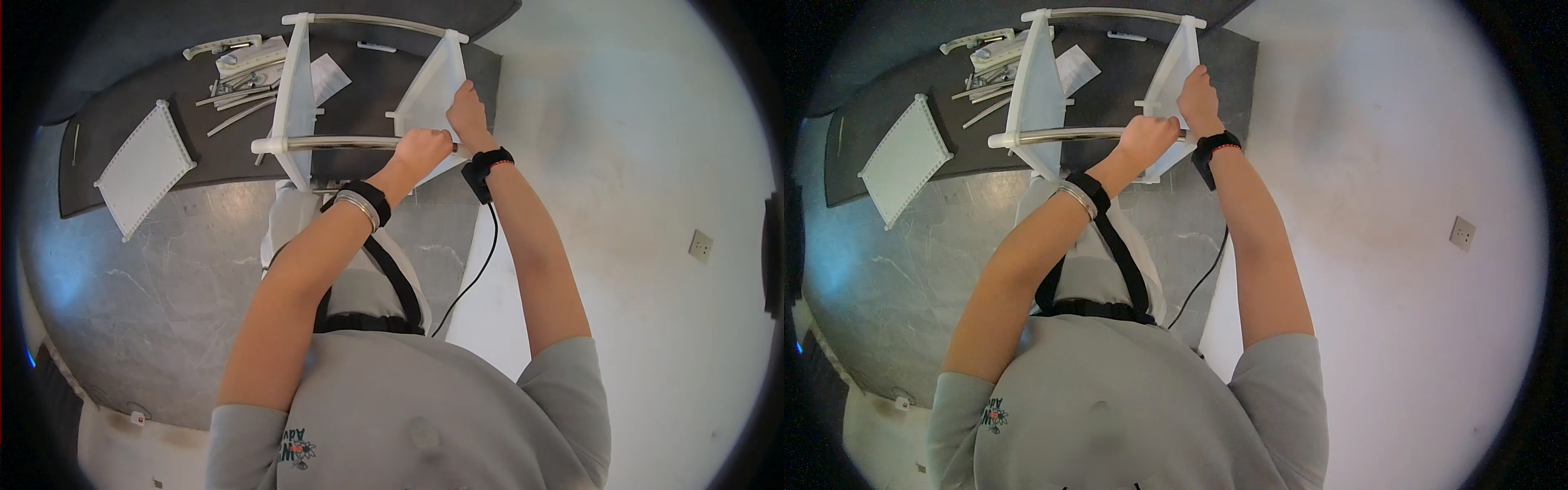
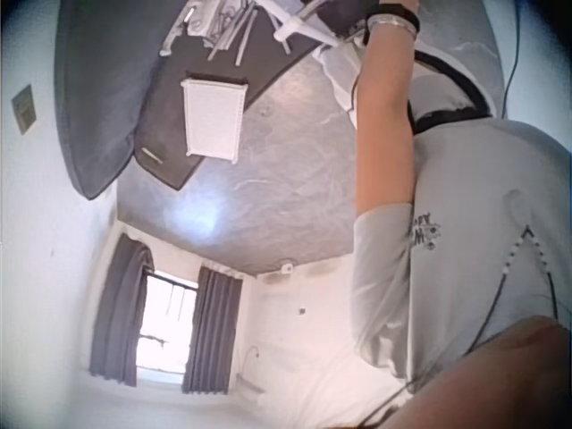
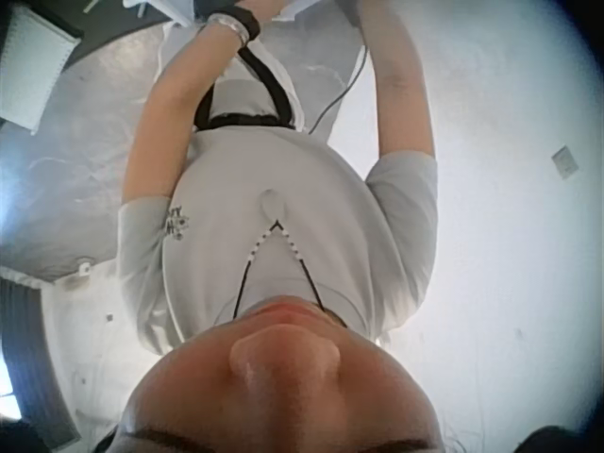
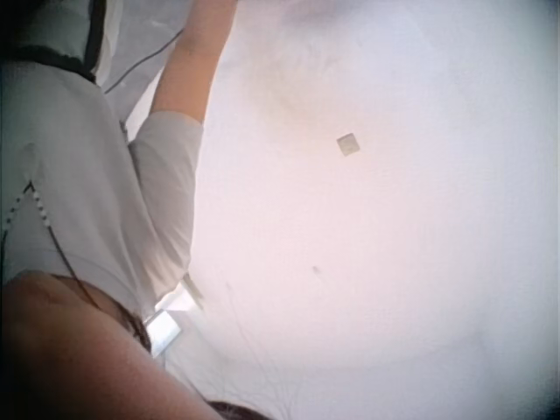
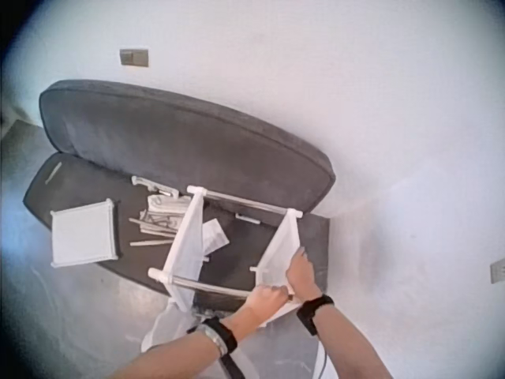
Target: Disassemble a white multi-tier storage shelf.
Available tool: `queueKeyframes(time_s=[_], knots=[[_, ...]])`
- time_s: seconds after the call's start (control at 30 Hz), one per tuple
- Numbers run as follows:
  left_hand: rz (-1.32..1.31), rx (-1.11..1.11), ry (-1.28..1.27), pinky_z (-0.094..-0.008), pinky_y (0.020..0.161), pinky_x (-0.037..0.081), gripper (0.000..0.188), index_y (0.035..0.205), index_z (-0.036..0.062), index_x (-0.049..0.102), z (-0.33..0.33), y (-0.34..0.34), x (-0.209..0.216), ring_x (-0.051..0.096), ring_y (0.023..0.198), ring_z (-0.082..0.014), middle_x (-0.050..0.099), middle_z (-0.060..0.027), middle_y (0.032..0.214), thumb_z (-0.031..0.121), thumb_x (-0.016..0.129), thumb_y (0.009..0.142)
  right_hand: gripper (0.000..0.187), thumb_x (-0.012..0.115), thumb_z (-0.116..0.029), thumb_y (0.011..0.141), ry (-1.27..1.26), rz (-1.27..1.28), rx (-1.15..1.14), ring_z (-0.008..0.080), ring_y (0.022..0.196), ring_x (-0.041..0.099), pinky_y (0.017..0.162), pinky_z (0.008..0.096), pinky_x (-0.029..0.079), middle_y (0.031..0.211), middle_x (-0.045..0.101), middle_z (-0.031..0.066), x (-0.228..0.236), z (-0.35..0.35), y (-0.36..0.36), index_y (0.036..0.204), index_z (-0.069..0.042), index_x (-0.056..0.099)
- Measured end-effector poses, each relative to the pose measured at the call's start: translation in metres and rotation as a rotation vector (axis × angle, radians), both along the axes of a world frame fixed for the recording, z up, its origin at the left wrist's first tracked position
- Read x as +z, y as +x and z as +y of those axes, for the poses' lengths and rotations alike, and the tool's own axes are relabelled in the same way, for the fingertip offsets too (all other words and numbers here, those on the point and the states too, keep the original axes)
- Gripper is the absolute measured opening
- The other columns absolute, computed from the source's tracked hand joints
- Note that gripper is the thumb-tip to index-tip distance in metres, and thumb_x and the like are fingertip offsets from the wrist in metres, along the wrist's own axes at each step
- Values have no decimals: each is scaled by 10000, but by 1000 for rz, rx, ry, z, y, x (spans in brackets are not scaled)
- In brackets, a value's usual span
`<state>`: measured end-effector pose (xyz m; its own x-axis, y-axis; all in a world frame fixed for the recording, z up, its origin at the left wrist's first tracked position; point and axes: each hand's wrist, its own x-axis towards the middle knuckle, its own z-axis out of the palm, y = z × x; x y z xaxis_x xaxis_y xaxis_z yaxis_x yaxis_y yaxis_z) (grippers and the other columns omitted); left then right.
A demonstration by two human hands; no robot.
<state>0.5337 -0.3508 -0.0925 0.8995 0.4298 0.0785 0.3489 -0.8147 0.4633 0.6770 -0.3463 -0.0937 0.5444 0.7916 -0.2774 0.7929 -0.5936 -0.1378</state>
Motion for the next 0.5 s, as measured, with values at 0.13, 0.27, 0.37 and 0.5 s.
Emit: queueKeyframes(time_s=[0.13,0.27,0.37,0.5], knots=[[-26,-63,-105,-318,549,522,67,755,77,619,8,-1,7,654,629,-225,640,-71,681,124,572,749,343,548,-7,720,4,-19,20,440,896,571,757,453,490,993,543,289,-3,0,3,1001,45,358],[75,-112,-152,-343,596,529,104,796,76,653,14,1,13,657,684,-260,648,-94,735,124,572,753,324,539,-9,722,24,-18,35,440,890,572,765,455,489,991,543,287,-5,-1,6,990,50,366],[197,-138,-250,-350,651,527,131,840,89,669,18,2,18,654,762,-266,651,-105,797,116,570,759,280,498,-4,724,51,8,26,433,884,567,770,471,467,954,554,286,-6,-2,5,973,57,387],[332,-154,-383,-354,702,520,175,901,114,679,27,7,24,647,843,-254,657,-94,872,100,563,771,262,485,-2,726,77,4,15,429,882,565,774,474,460,934,561,284,-4,-2,3,966,59,398]])
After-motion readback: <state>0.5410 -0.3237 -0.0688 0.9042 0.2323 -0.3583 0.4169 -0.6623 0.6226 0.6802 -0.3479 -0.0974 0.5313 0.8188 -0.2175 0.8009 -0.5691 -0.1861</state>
